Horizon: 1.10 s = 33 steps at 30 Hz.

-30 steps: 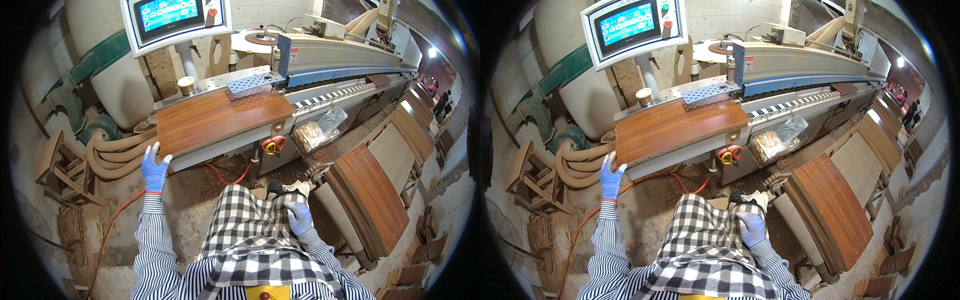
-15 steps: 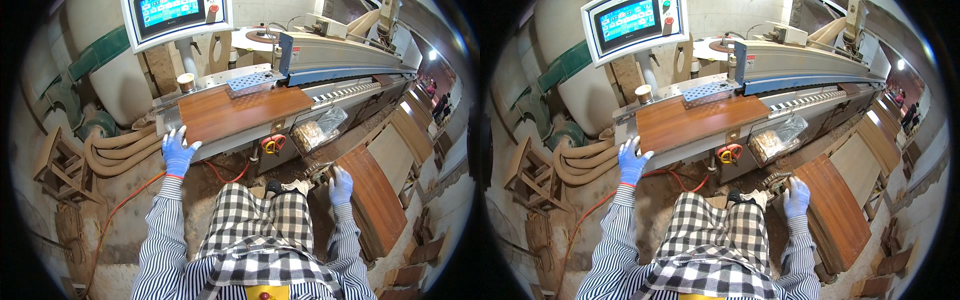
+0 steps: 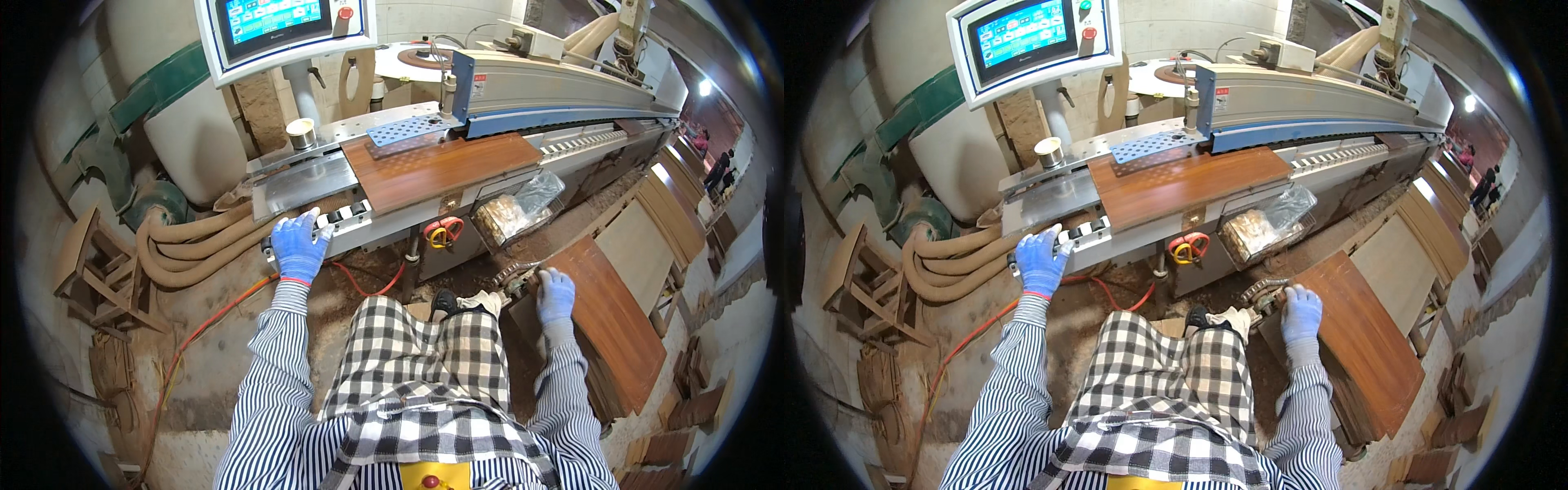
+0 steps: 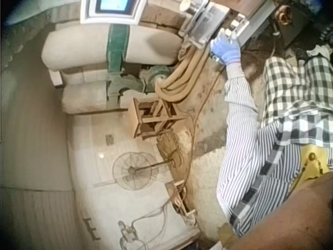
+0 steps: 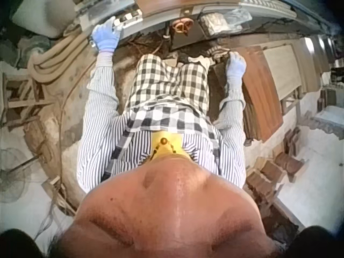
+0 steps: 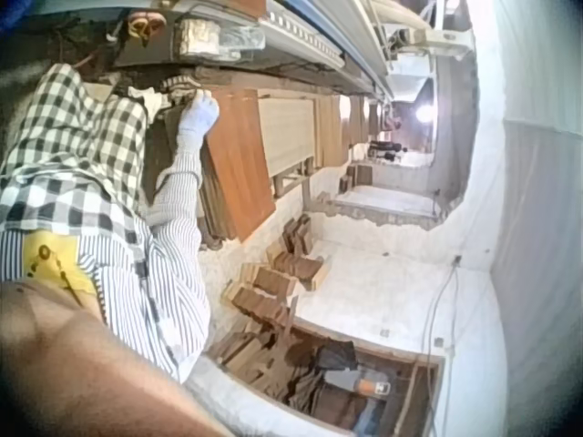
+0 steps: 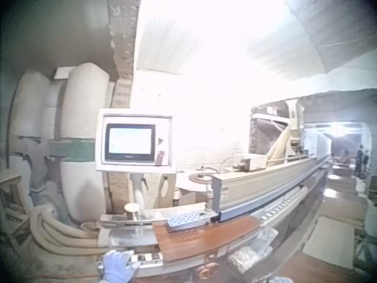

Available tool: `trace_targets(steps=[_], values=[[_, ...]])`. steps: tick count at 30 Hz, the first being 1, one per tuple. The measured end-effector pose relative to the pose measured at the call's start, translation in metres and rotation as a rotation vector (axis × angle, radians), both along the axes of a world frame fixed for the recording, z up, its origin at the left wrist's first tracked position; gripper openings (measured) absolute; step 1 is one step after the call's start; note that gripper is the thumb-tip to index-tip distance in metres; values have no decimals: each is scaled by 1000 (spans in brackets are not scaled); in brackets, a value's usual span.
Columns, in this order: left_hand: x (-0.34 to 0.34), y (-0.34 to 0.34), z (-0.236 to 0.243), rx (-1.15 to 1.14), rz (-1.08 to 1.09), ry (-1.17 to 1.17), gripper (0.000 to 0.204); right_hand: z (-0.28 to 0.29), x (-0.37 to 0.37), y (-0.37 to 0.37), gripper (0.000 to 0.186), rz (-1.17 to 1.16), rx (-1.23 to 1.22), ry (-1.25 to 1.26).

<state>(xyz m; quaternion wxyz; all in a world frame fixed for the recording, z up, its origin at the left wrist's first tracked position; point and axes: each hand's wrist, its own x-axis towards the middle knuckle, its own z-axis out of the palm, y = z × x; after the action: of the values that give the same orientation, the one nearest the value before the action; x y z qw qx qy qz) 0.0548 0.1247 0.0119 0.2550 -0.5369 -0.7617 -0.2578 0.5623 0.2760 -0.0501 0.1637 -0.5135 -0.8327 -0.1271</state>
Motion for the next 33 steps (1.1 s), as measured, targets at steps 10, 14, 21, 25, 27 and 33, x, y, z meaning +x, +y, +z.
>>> trace_targets(steps=[10, 14, 21, 25, 27, 33], values=[[2, 5, -3, 11, 15, -2, 43, -53, 79, -120, 33, -209, -566, 1464], [-1, -2, -2, 9, 37, 12, 44, -28, 105, -116, 60, -687, -354, 2333], [-2, 3, -8, 13, 17, 10, 44, -61, 113, -137, 48, -400, -544, 2323], [-2, 1, -7, -2, 9, 13, 44, -40, 87, -169, 52, -341, -676, 2363], [-3, -1, -6, -14, -6, 2, 45, -52, 102, -179, 53, -368, -404, 2485], [-5, -7, -5, -30, -38, 12, 49, -55, 138, -197, 36, -467, -307, 2394]])
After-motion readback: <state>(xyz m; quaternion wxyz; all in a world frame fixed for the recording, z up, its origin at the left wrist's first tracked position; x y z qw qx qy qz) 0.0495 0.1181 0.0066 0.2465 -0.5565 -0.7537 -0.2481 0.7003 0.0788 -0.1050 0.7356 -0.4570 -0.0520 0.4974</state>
